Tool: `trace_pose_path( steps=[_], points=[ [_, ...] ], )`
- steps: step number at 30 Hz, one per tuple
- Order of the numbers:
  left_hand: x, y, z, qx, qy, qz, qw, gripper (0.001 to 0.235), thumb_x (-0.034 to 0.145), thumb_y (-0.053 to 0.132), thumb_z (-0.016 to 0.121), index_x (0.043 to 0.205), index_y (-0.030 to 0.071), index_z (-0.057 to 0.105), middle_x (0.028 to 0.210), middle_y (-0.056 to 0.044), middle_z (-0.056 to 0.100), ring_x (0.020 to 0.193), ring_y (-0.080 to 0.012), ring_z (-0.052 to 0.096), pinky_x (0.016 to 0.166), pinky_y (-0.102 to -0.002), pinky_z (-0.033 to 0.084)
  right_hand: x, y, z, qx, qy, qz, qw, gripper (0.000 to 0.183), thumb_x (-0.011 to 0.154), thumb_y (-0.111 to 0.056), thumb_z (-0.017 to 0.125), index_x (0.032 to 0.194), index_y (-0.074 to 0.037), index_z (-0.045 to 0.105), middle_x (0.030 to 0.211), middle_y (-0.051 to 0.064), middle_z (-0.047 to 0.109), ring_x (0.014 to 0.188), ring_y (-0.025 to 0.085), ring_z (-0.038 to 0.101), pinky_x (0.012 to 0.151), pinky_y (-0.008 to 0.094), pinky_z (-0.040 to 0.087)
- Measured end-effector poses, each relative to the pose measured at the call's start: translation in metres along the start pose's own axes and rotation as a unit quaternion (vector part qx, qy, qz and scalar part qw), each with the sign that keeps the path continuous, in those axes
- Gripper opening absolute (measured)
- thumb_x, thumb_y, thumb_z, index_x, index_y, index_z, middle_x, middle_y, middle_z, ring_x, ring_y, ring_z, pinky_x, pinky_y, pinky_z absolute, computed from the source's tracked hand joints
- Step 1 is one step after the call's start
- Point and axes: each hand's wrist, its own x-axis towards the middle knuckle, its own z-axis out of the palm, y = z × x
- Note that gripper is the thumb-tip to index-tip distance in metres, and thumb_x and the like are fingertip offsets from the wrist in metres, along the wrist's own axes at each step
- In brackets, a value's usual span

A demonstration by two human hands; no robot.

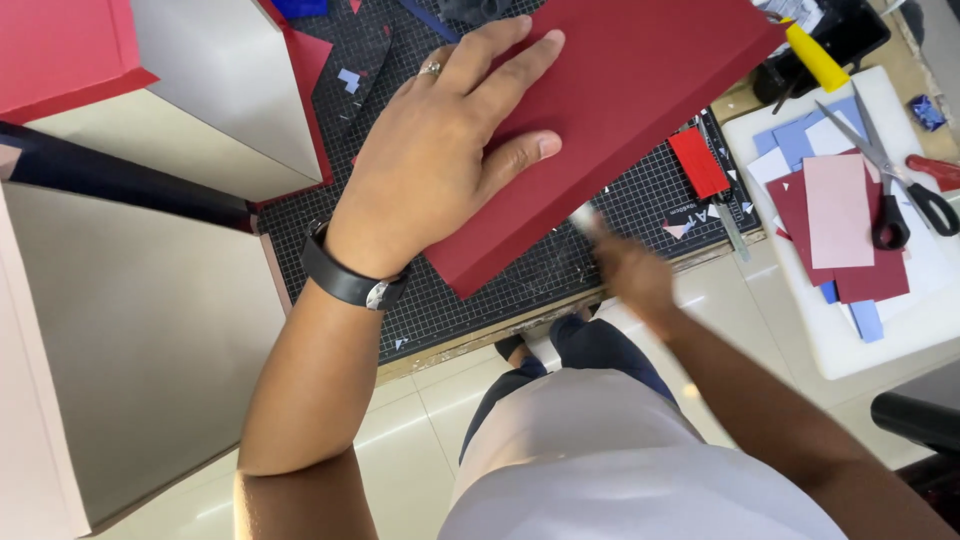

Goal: Applying glue to the inner edges of a red box lid and trimming the lining material to fit.

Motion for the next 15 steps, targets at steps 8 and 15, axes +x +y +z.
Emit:
trace_pose_path(
  steps=[8,15],
  points=[
    [0.000,-0.003,0.000,0.002,0.002,0.013,1.000,0.056,0.113,0.040,0.061,0.156,0.009,0.044,0.156,-0.017,0.041,0.131,-0.0471,0.058,0.107,-0.058,0.050,-0.012,-0.047,-0.001,0.052,0.013,0.000,0.999,0.026,0.105,-0.030,0.046,0.109,-0.019,0.070,0.093,0.011,0.072,0.070,0.028,0.071,0.052,0.043,0.053],
    [0.004,-0.004,-0.004,0.006,0.006,0.008,1.000,0.057,0.110,0.039,0.065,0.154,0.009,0.046,0.154,-0.018,0.043,0.128,-0.0476,0.057,0.100,-0.058,0.053,0.006,-0.024,0.008,0.077,0.084,-0.010,0.993,0.027,0.101,-0.024,0.048,0.118,-0.023,0.068,0.084,0.006,0.067,0.062,0.025,0.064,0.049,0.041,0.045]
  ],
)
